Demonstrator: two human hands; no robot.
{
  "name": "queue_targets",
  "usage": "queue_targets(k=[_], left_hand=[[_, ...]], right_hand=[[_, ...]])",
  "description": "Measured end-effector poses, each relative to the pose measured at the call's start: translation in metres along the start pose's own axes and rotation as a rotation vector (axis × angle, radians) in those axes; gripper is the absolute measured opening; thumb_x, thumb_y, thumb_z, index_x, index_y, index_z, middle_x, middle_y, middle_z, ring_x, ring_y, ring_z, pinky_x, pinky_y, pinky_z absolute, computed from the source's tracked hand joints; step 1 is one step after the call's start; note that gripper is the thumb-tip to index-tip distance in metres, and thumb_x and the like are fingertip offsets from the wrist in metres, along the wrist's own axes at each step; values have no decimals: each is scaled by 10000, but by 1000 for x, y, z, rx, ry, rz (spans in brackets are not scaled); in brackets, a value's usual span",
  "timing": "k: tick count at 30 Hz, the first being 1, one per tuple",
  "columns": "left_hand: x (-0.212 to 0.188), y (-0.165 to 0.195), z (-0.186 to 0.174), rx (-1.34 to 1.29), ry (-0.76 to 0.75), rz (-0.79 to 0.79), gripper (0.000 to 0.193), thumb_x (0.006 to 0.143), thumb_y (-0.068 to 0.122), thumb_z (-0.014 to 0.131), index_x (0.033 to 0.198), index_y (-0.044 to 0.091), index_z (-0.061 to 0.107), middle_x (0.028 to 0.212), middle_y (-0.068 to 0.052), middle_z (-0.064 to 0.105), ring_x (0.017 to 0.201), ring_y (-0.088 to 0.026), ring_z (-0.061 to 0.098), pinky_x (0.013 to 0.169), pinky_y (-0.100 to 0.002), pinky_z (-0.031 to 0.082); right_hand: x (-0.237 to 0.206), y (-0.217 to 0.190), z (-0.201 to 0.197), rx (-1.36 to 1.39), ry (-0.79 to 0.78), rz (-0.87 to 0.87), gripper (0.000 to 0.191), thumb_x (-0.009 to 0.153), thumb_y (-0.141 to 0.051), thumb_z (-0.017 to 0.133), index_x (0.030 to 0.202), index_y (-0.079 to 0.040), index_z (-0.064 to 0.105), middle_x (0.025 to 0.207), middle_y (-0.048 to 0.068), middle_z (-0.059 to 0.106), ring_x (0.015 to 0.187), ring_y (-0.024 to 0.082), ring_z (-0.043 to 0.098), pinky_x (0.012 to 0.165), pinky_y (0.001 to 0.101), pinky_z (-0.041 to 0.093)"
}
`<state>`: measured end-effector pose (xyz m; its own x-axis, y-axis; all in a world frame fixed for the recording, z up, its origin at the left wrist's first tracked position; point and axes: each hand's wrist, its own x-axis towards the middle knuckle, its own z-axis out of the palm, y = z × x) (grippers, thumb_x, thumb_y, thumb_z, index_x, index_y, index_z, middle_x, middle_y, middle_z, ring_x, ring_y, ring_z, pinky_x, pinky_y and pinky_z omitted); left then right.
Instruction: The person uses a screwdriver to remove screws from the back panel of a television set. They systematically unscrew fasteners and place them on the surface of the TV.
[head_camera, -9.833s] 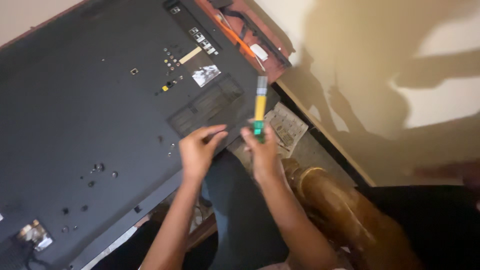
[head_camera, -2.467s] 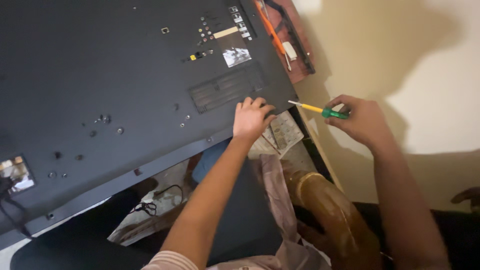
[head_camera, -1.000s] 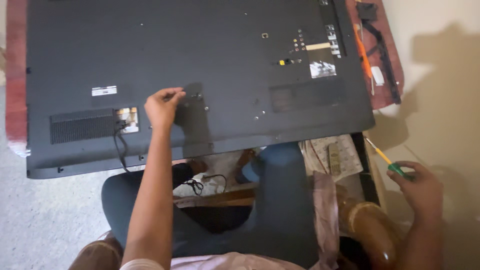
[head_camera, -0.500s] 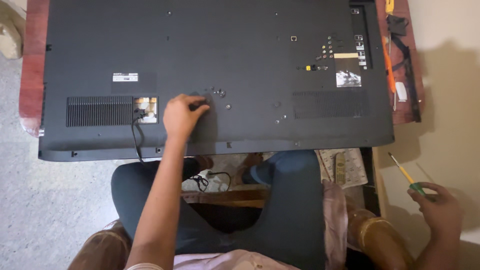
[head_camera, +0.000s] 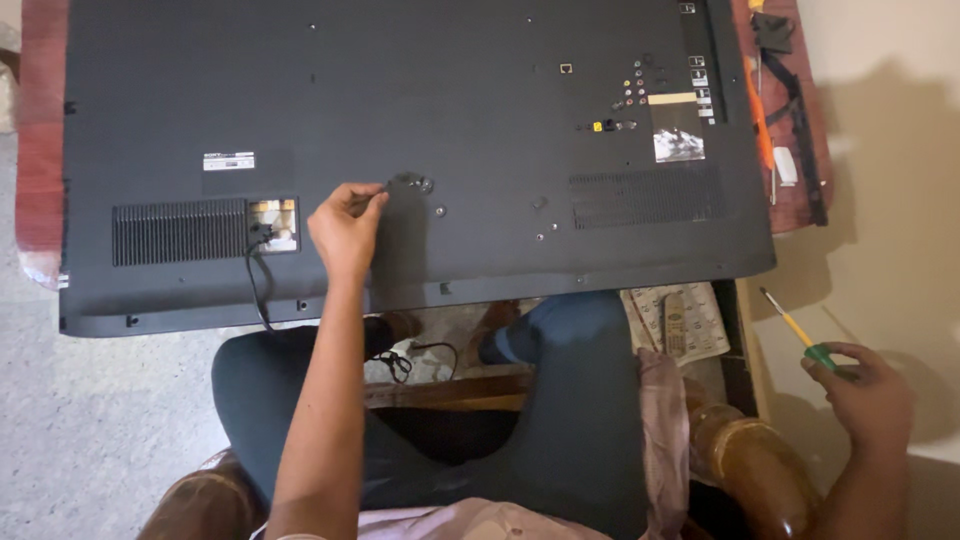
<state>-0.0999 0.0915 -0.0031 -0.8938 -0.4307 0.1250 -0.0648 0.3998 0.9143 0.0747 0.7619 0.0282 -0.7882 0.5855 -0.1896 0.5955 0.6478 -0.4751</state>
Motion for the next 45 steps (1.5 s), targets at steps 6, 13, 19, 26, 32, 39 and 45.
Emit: queue_targets(k=[6,13,19,26,32,39,45], left_hand=[[0,8,-2,417,-63,241,283,794,223,838,1071,173,813,998,-54,765,906,-300,675,819,-404,539],[17,28,30,592,-26,487,144,826,189,805,968,195,827,920,-32,697,866,-298,635,735,-446,488],[20,15,42,522,10,437,63,812,198,834,844,159,796,970,-34,743,877,-302,654,772,-437,515],[24,-18,6,-529,-49,-68,105,970,114,772,929,71,687,1138,-99,787,840,-60,671,731,-226,521],[15,-25,-36,-502,45,-220,146,941,113,763,1065,63,705,1011,-64,768,632,-32,564,539,-197,417],[8,-49,-77,-885,207,-568,348,991,295,676,1263,80,702,1097,-47,750,705,-103,595,666,-258,535],[-1,-72,-92,-1031,249,-595,384,981,315,666,1291,89,671,1120,-38,727,778,-128,613,727,-284,554]], right_hand=[[-3,-9,-1,-22,-4,27,436,832,-252,866,1212,-76,744,960,162,758,722,208,656,640,361,514],[-3,-10,-1,1,-15,19,402,839,-247,855,1190,-80,753,953,163,765,736,198,662,676,345,517],[-4,-8,-4,19,-14,16,390,843,-263,857,1187,-107,760,954,150,761,736,199,660,667,343,502],[-9,-15,-7,12,21,0,414,839,-268,868,1202,-104,755,966,147,752,755,199,664,686,337,512],[-2,-6,-3,-38,-22,4,440,836,-263,863,1224,-87,751,954,174,755,713,200,636,638,346,499],[15,10,-8,798,-361,201,433,1118,-377,622,1376,-35,560,896,-4,656,626,60,510,537,189,389],[-26,-72,75,1187,-986,93,496,1090,-346,566,1461,-17,558,723,-9,624,519,64,546,400,202,435]])
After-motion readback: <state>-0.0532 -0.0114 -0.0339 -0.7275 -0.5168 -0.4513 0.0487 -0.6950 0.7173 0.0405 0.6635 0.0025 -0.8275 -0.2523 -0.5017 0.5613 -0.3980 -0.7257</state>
